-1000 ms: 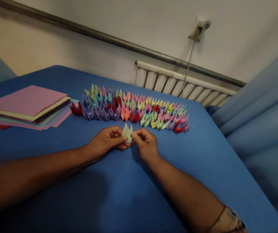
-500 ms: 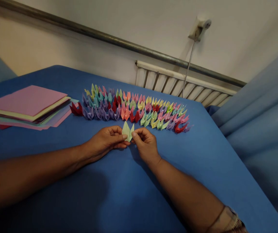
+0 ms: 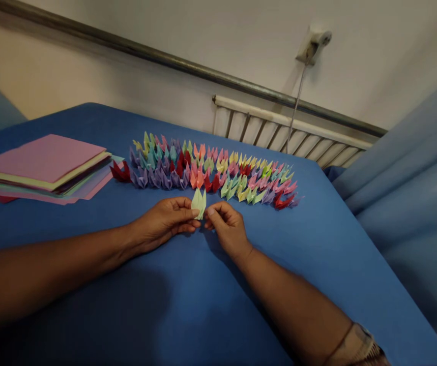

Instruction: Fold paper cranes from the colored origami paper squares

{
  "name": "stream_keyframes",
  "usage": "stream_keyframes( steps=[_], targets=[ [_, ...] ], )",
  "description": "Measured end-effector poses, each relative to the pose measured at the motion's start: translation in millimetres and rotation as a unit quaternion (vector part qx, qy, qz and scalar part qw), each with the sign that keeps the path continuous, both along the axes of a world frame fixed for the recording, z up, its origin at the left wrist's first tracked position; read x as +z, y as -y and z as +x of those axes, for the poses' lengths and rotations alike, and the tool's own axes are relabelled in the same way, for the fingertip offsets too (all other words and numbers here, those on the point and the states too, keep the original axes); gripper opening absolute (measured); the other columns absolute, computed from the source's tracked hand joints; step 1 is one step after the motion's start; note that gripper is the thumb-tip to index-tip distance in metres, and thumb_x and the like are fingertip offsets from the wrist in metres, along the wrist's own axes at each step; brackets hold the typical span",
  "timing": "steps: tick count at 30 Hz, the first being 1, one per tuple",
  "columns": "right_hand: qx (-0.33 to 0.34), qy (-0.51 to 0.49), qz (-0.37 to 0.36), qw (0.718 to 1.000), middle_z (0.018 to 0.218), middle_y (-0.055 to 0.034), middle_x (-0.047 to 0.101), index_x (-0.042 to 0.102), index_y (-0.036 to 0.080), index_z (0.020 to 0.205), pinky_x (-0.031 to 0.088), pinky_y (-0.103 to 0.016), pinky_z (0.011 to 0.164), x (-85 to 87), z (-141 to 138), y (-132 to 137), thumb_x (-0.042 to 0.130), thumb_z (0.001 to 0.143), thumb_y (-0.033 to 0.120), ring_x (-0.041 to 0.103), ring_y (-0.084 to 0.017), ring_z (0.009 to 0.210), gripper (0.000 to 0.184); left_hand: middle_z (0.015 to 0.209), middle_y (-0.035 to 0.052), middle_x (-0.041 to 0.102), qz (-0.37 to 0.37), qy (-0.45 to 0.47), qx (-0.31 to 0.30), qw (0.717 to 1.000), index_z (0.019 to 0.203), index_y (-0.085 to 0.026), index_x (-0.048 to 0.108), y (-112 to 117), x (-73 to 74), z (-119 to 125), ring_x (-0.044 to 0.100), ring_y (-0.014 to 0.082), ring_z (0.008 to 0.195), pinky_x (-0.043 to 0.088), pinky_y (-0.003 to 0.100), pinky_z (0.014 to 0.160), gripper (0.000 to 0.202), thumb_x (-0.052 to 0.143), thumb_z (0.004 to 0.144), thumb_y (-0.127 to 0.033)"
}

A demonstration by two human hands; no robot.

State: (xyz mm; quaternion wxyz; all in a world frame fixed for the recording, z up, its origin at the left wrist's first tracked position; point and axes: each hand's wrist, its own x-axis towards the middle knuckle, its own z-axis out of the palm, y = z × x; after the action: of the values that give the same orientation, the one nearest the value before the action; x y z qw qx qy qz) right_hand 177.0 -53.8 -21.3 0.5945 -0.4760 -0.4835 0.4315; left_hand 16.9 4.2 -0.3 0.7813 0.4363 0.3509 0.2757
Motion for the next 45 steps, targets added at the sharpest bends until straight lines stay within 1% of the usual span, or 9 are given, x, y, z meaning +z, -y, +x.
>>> stream_keyframes(
  steps=[7,10,15,19,23,28,35,39,45],
  targets=[
    [0.012,-0.014,-0.005,1.0,0.06,0.0043,0.056,0.06,0.019,0.075,0.047,-0.025,0.057,0.7,2.1,-0.8,0.068,0.08,0.047,0.052,-0.01,0.054,0.029,0.076,0.0046,0.072,-0.051,0.038,-0.046,0.997,0.08,-0.014,0.062,-5.0,-1.2,-3.2,0.072,0.0135,0.075,0.056,0.017,0.064,0.015,0.074,0.081,-0.023],
    [0.011,-0.02,-0.003,1.0,0.06,0.0043,0.057,0.06,0.019,0.076,0.047,-0.025,0.058,0.4,3.0,-0.8,0.067,0.08,0.047,0.053,-0.01,0.055,0.029,0.076,0.0047,0.073,-0.054,0.046,-0.047,0.996,0.082,-0.014,0.063,-5.2,-0.7,-2.7,0.072,0.0133,0.074,0.057,0.018,0.064,0.013,0.072,0.083,-0.023],
    [0.008,-0.039,-0.001,0.999,0.062,0.0044,0.062,0.062,0.02,0.086,0.047,-0.024,0.057,-2.9,3.6,-0.9,0.071,0.078,0.045,0.056,-0.01,0.055,0.028,0.072,0.0032,0.071,-0.049,0.045,-0.016,0.998,0.085,-0.015,0.062,-4.3,-2.2,-1.9,0.07,0.012,0.069,0.055,0.018,0.061,0.01,0.069,0.085,-0.022],
    [0.017,-0.041,0.005,0.999,0.063,0.0039,0.064,0.061,0.02,0.087,0.049,-0.024,0.056,-3.5,1.5,-1.2,0.073,0.077,0.043,0.059,-0.01,0.055,0.028,0.072,0.0026,0.07,-0.036,0.053,-0.021,0.998,0.085,-0.014,0.062,-5.5,-4.7,-2.5,0.068,0.0108,0.066,0.055,0.018,0.061,0.011,0.07,0.085,-0.022],
    [0.025,-0.042,0.016,0.999,0.067,0.0028,0.067,0.06,0.02,0.085,0.051,-0.025,0.056,-2.6,-1.5,-1.4,0.073,0.076,0.044,0.061,-0.01,0.056,0.028,0.075,0.0029,0.07,-0.006,0.05,-0.029,0.998,0.085,-0.013,0.063,-5.6,-5.3,-1.9,0.067,0.0099,0.065,0.054,0.018,0.062,0.015,0.071,0.084,-0.025],
    [0.025,-0.033,0.01,0.999,0.065,0.0022,0.067,0.059,0.02,0.081,0.051,-0.025,0.055,-2.7,-2.7,-2.4,0.073,0.075,0.047,0.061,-0.011,0.055,0.031,0.076,0.0032,0.07,0.052,0.006,-0.034,0.998,0.086,-0.012,0.063,-4.5,-6.1,-0.2,0.067,0.0098,0.067,0.053,0.019,0.065,0.022,0.073,0.082,-0.032],
    [0.004,-0.038,0.002,0.999,0.059,0.0046,0.065,0.055,0.021,0.075,0.049,-0.023,0.051,-4.7,-4.2,-3.8,0.075,0.072,0.046,0.059,-0.01,0.049,0.033,0.071,-0.0011,0.068,0.107,-0.012,-0.004,0.994,0.096,-0.016,0.056,-2.6,-7.8,1.5,0.067,0.0122,0.066,0.054,0.023,0.063,0.033,0.078,0.074,-0.027],
    [-0.005,-0.062,0.015,0.998,0.062,0.0037,0.067,0.056,0.02,0.076,0.049,-0.023,0.053,-4.4,-2.3,-4.6,0.075,0.074,0.043,0.061,-0.01,0.052,0.03,0.074,0.0014,0.07,0.148,-0.02,-0.002,0.989,0.092,-0.016,0.055,-0.6,-5.7,2.7,0.068,0.0132,0.069,0.053,0.023,0.062,0.027,0.074,0.077,-0.028],
    [0.056,-0.117,-0.012,0.991,0.069,0.001,0.071,0.062,0.02,0.08,0.052,-0.026,0.059,-6.1,4.7,-9.1,0.081,0.07,0.039,0.064,-0.012,0.058,0.029,0.075,0.0002,0.069,0.241,-0.005,0.007,0.971,0.089,-0.015,0.059,6.2,-0.2,1.6,0.065,0.011,0.066,0.053,0.023,0.063,0.019,0.07,0.079,-0.026]
  ],
)
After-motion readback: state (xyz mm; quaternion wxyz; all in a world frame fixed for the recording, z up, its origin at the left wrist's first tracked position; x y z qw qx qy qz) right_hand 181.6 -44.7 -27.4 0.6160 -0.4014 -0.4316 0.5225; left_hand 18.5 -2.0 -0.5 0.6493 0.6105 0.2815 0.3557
